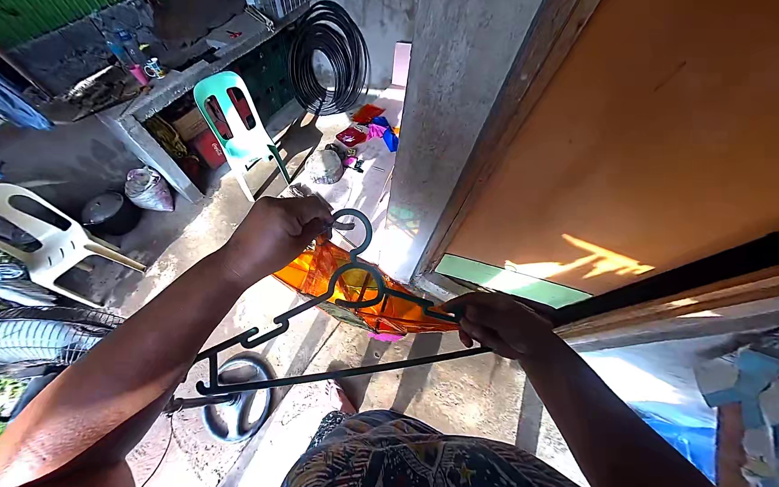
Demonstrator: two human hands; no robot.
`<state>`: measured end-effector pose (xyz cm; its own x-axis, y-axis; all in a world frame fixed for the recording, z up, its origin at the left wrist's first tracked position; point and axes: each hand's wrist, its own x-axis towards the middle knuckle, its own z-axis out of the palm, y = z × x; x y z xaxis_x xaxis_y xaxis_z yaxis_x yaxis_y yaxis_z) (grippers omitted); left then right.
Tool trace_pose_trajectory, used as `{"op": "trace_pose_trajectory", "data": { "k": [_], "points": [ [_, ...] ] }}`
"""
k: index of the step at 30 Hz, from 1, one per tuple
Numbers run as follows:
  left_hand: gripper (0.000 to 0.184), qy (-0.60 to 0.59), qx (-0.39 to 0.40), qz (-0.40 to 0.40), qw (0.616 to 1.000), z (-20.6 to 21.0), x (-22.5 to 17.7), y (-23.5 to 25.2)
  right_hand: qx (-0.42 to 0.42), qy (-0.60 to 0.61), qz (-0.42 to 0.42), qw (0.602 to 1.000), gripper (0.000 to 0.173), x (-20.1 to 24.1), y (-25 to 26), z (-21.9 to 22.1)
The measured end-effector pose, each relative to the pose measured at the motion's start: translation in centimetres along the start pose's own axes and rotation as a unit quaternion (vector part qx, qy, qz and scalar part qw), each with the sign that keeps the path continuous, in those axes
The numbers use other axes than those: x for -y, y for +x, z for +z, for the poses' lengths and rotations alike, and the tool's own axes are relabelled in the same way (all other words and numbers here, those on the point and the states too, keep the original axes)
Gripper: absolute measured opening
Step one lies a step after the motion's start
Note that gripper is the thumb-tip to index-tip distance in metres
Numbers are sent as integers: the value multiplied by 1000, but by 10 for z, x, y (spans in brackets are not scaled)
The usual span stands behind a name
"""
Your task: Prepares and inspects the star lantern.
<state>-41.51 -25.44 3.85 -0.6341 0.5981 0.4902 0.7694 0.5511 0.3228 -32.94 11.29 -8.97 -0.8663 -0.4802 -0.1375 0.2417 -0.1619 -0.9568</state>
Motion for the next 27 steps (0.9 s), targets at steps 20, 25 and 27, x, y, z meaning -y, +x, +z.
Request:
{"op": "trace_pose_trajectory", "data": {
  "k": [20,25,27],
  "points": [
    [15,47,-19,-112,992,-86,157,-31,48,23,-9,999,25,-2,181,92],
    [9,14,1,-175,985,-103,184,-42,110,6,-3,994,22,-10,219,100],
    [11,-5,29,-195,980,-113,193,-42,142,-40,-15,989,23,-7,236,101]
  ]
}}
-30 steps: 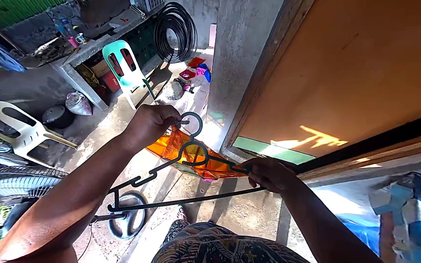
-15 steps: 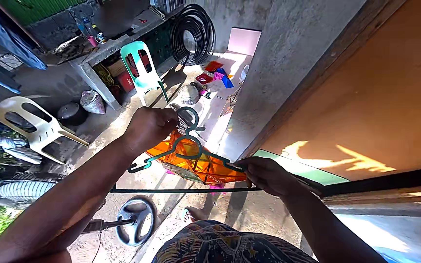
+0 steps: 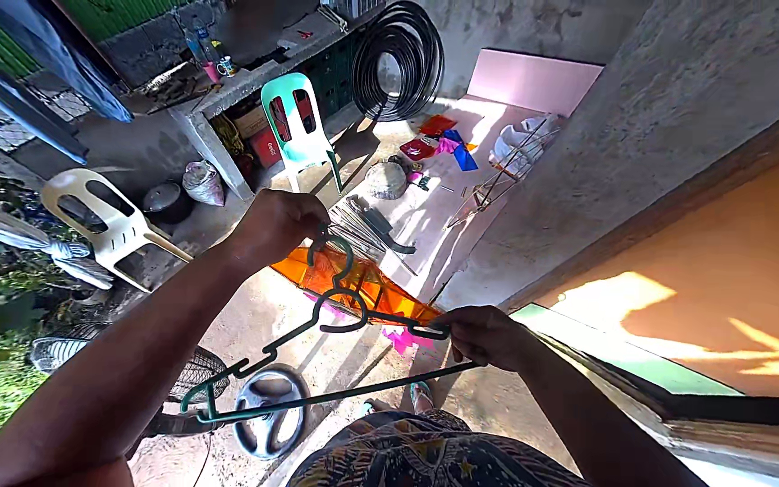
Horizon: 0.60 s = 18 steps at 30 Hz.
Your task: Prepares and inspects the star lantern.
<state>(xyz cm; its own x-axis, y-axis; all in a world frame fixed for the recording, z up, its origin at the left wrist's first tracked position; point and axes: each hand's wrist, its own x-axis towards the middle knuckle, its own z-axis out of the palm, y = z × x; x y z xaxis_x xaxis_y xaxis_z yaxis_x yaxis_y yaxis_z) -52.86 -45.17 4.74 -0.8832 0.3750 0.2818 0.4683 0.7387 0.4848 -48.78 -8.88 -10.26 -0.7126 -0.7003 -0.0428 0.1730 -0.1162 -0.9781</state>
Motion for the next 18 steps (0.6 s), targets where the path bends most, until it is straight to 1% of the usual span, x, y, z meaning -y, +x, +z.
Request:
{"op": "trace_pose_trajectory", "data": {
  "k": [3,5,8,10,12,13,15,18],
  "points": [
    [11,-28,60,-48,997,-14,2,5,8,-104,-25,994,27,12,25,-2],
    [10,-38,97,-83,991,-23,-1,8,-3,-173,-51,984,25,22,42,-2],
    [10,5,117,-91,989,-39,-9,11,-27,-259,-111,959,25,37,66,-4],
    [9,37,113,-79,990,-50,-16,13,-33,-302,-162,939,25,45,79,-7],
    [8,46,103,-67,991,-62,-24,16,-29,-315,-200,927,26,54,88,-11],
    [6,36,94,-68,993,-69,-28,18,-26,-310,-218,925,25,58,92,-13],
    [4,6,67,-36,997,-80,-30,23,-17,-298,-251,921,25,67,99,-18],
    [8,-14,36,-5,999,-96,-42,34,-2,-287,-289,913,23,85,112,-26]
  ]
}}
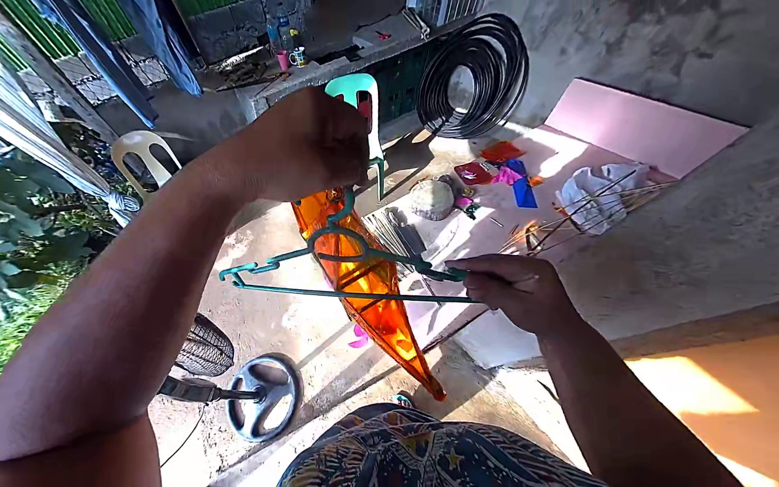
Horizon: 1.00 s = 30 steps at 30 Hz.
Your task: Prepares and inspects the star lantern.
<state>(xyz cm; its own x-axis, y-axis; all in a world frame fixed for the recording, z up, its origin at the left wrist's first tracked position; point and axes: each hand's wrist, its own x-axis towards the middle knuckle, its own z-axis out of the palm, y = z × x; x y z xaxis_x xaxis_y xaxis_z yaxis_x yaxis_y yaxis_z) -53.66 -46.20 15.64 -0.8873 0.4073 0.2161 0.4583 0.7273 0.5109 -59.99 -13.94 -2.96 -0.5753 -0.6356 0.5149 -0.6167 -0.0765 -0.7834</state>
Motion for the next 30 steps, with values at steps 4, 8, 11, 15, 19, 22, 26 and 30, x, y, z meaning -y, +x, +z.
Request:
{"op": "trace_pose_trajectory", "data": {
  "k": [4,8,11,15,19,22,26,30],
  "points": [
    [10,38,-68,-20,997,-16,-8,18,5,12,2,1000,22,6,27,-21],
    [10,31,-121,-39,991,-25,-7,35,18,23,7,1000,23,12,49,-39],
    [11,55,-148,-57,986,-26,-9,46,26,26,7,999,22,16,60,-52],
    [13,76,-162,-71,981,-23,-14,55,50,39,7,998,22,15,71,-70],
    [14,103,-178,-90,975,-18,-19,65,37,17,16,999,24,15,77,-81],
    [16,125,-197,-91,968,-18,-25,73,-38,-67,8,997,29,17,73,-86],
    [17,162,-225,-107,955,-21,-34,82,-148,-161,-48,975,72,23,43,-93],
    [20,148,-268,-115,945,-28,-38,88,-210,-159,-112,958,93,15,-8,-62]
  ]
}}
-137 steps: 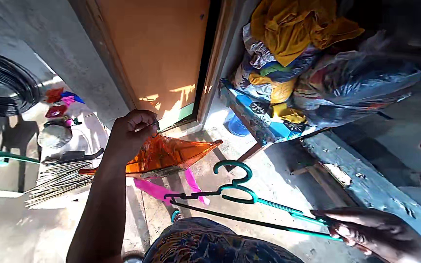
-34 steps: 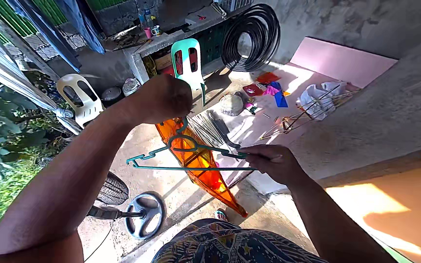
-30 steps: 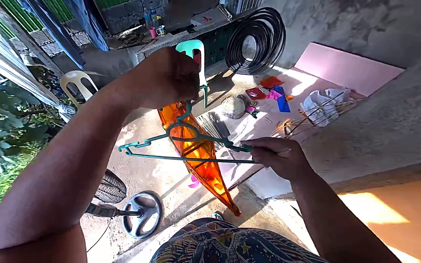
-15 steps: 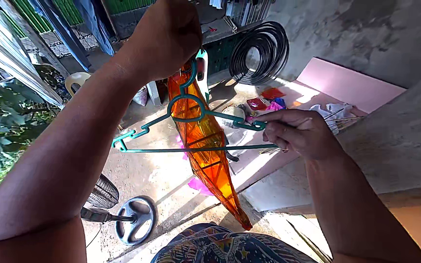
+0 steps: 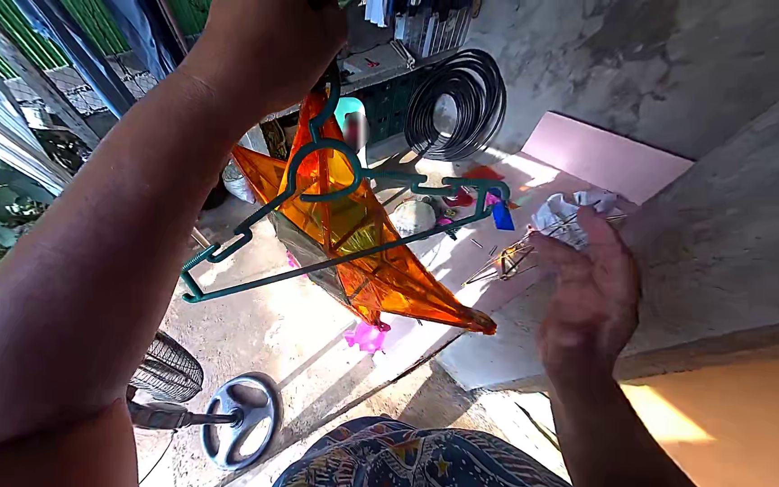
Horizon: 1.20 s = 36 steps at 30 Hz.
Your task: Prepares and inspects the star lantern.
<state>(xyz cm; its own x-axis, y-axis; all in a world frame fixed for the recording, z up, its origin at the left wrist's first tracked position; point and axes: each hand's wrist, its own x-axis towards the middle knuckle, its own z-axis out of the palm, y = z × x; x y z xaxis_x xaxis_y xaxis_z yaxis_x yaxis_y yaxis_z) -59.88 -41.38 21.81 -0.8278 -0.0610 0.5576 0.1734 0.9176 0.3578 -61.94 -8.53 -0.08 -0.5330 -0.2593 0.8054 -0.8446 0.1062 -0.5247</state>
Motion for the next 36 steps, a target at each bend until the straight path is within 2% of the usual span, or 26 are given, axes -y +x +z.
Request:
{"op": "trace_pose_trajectory", "data": {
  "k": [3,7,10,19,23,28,32,36],
  "points": [
    [26,-58,-3,-18,998,-3,3,5,11,11,21,1000,96,1,-32,21],
    [31,-171,-9,-39,985,-2,11,12,-14,27,53,998,62,-1,-28,38],
    [33,-202,-12,-54,978,-4,8,15,-43,31,81,995,46,-5,-15,39],
    [34,-342,0,-23,940,-15,20,7,-72,146,116,980,37,-33,19,28],
    [34,-331,8,-6,944,-20,23,5,-60,160,165,971,35,-41,33,25],
    [28,-235,-18,23,972,-25,20,-3,-15,185,222,957,31,-45,47,23],
    [26,-170,-9,17,985,-29,13,-8,55,178,220,958,34,-50,62,17],
    [26,-175,-13,12,984,-31,7,-9,74,160,207,962,37,-57,77,18]
  ]
}}
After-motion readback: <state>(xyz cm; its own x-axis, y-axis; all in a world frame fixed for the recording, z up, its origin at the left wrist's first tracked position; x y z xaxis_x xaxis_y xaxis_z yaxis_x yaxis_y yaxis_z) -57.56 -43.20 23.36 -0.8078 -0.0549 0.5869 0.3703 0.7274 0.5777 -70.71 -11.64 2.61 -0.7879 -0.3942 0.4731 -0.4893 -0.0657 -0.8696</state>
